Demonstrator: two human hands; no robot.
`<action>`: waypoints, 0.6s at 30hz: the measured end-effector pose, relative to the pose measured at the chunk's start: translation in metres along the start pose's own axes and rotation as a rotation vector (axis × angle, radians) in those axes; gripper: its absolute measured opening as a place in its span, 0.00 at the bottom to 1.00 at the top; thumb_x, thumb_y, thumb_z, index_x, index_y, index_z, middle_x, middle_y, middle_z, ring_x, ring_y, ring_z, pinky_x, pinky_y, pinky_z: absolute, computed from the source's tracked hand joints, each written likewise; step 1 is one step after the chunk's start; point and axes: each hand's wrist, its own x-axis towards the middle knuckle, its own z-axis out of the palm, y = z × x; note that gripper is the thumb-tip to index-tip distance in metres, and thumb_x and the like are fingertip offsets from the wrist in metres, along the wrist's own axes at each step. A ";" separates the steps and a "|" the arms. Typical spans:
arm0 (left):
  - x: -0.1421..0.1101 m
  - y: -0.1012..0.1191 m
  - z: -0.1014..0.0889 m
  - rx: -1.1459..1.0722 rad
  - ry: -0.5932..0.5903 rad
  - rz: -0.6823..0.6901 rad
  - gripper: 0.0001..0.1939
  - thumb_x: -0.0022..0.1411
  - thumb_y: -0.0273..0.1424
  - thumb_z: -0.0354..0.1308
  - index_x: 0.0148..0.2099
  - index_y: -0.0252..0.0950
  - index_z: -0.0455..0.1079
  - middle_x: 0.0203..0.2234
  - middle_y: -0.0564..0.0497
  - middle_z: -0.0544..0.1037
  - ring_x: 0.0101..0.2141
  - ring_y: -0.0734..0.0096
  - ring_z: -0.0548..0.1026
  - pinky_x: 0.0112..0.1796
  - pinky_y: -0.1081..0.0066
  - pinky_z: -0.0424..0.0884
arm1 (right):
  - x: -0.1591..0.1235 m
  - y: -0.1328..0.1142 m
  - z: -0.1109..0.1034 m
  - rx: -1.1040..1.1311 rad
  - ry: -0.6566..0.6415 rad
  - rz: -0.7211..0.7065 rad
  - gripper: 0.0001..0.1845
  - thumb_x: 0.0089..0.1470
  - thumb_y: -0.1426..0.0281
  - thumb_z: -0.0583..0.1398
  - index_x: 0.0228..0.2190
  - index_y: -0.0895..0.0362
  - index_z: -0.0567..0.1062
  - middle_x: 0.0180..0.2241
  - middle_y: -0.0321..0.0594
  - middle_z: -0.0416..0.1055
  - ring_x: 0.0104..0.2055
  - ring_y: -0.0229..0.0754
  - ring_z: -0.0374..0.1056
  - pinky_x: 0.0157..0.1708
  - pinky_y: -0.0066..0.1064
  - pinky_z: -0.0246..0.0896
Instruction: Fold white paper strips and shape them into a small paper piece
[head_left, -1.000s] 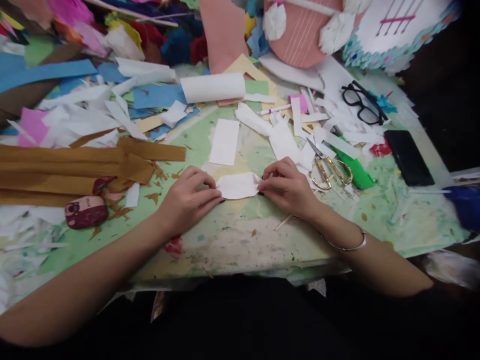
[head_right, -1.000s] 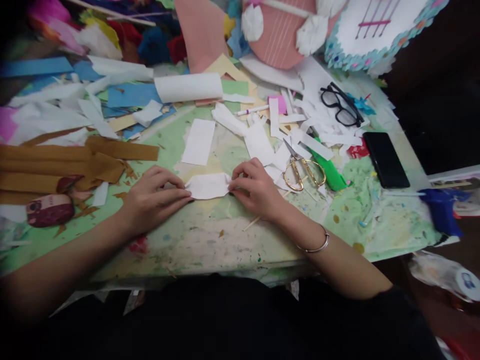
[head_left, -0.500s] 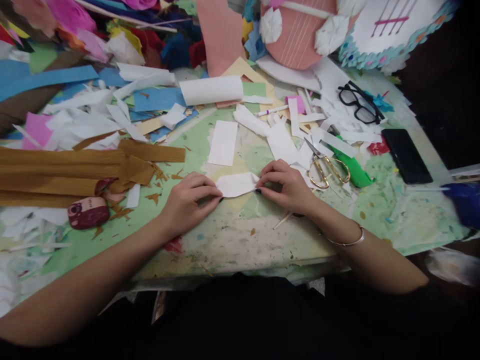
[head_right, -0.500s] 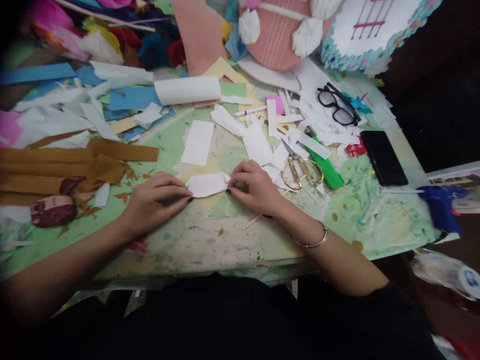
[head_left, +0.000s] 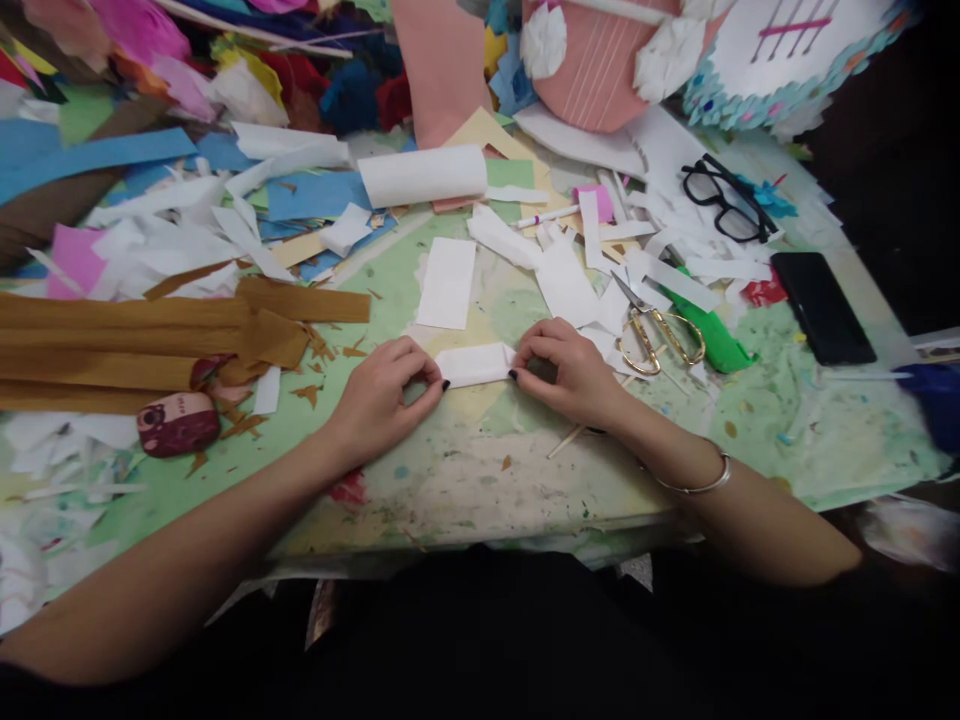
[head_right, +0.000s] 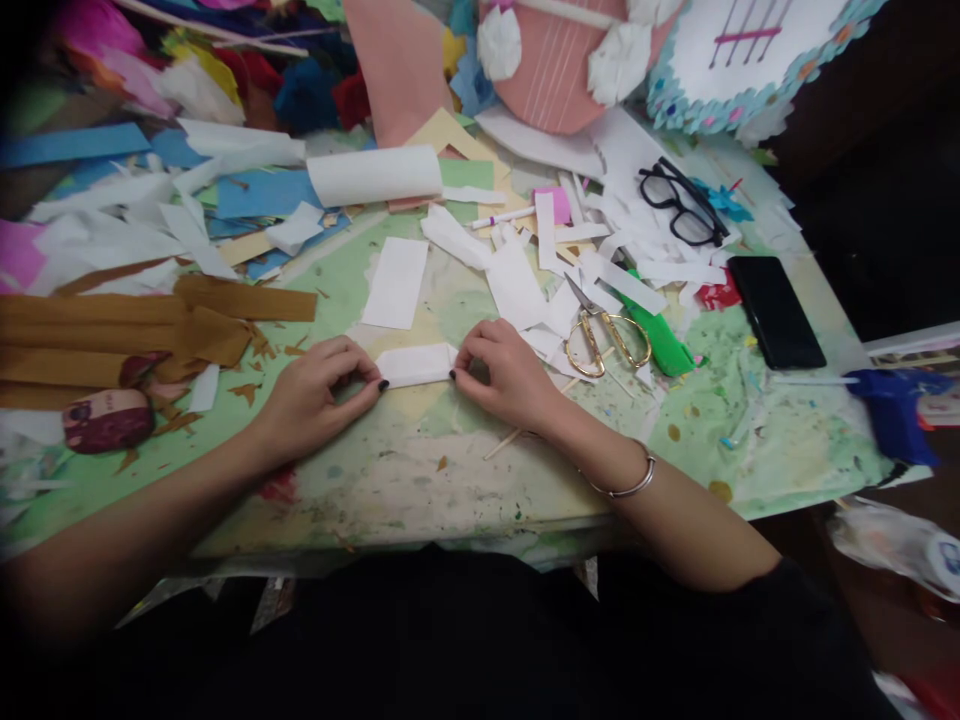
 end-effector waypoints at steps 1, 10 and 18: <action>0.000 0.000 0.000 0.003 0.002 0.000 0.04 0.60 0.27 0.54 0.32 0.36 0.66 0.29 0.52 0.70 0.32 0.69 0.68 0.34 0.68 0.63 | 0.000 -0.001 0.001 -0.010 0.005 0.008 0.03 0.50 0.74 0.58 0.27 0.55 0.70 0.34 0.41 0.68 0.39 0.44 0.63 0.39 0.37 0.60; 0.004 0.002 0.004 0.073 -0.005 -0.013 0.04 0.58 0.28 0.54 0.29 0.37 0.64 0.26 0.52 0.68 0.30 0.68 0.66 0.32 0.67 0.62 | 0.001 -0.007 0.007 -0.070 0.054 0.050 0.05 0.48 0.76 0.59 0.24 0.55 0.68 0.33 0.42 0.68 0.38 0.46 0.62 0.39 0.39 0.59; 0.004 0.005 0.004 0.083 0.012 -0.050 0.05 0.55 0.27 0.55 0.31 0.37 0.61 0.25 0.53 0.67 0.28 0.70 0.65 0.30 0.69 0.60 | 0.001 -0.006 0.009 -0.051 0.071 0.078 0.07 0.47 0.77 0.60 0.24 0.54 0.67 0.32 0.41 0.68 0.38 0.46 0.61 0.39 0.40 0.59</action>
